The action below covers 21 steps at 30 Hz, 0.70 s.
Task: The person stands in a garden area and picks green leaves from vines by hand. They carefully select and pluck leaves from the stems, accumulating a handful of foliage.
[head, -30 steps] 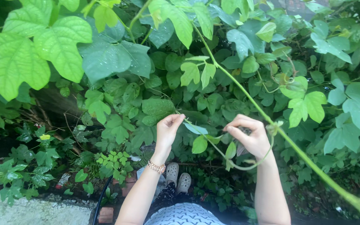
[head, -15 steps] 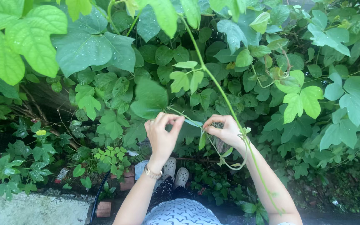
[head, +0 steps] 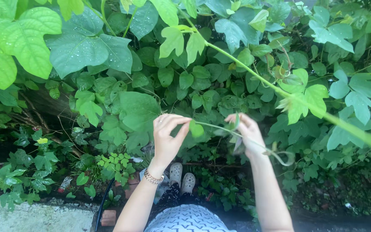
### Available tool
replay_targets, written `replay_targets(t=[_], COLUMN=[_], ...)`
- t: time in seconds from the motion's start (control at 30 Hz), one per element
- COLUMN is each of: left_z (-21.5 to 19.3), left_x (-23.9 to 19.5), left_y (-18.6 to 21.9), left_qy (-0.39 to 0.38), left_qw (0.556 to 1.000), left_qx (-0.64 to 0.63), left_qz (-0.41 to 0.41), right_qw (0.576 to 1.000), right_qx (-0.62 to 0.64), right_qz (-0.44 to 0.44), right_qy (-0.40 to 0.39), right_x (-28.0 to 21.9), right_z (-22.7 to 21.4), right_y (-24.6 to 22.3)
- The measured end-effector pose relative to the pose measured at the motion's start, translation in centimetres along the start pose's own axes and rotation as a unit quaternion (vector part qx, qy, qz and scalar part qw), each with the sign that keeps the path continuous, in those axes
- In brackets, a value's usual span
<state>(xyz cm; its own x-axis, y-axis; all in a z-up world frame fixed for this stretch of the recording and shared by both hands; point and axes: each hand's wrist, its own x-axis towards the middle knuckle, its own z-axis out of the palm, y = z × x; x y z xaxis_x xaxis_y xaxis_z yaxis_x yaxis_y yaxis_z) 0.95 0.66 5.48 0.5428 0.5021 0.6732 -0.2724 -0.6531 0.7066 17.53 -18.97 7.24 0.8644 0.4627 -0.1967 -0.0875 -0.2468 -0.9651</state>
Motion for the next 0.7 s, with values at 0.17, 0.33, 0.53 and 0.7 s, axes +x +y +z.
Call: replay_targets(t=[0.17, 0.33, 0.53, 0.7], left_z=[1.0, 3.1, 3.7, 3.5], left_x=[2.3, 2.8, 0.3, -1.1], left_y=[0.4, 0.8, 0.3, -0.2], left_qy=[0.065, 0.077, 0.083, 0.085], left_qw=[0.996, 0.993, 0.984, 0.974], left_qx=[0.050, 0.064, 0.094, 0.120], left_qz=[0.018, 0.069, 0.130, 0.174], right_qw=[0.969, 0.970, 0.928, 0.941], right_qx=[0.168, 0.101, -0.125, -0.188], right_qz=[-0.057, -0.201, -0.335, -0.273], right_qy=[-0.172, -0.092, 0.101, 0.070], right_x=[-5.3, -8.0, -5.7, -5.2], right_z=[1.7, 1.6, 3.2, 4.9], right_y=[2.3, -0.6, -3.8, -3.3])
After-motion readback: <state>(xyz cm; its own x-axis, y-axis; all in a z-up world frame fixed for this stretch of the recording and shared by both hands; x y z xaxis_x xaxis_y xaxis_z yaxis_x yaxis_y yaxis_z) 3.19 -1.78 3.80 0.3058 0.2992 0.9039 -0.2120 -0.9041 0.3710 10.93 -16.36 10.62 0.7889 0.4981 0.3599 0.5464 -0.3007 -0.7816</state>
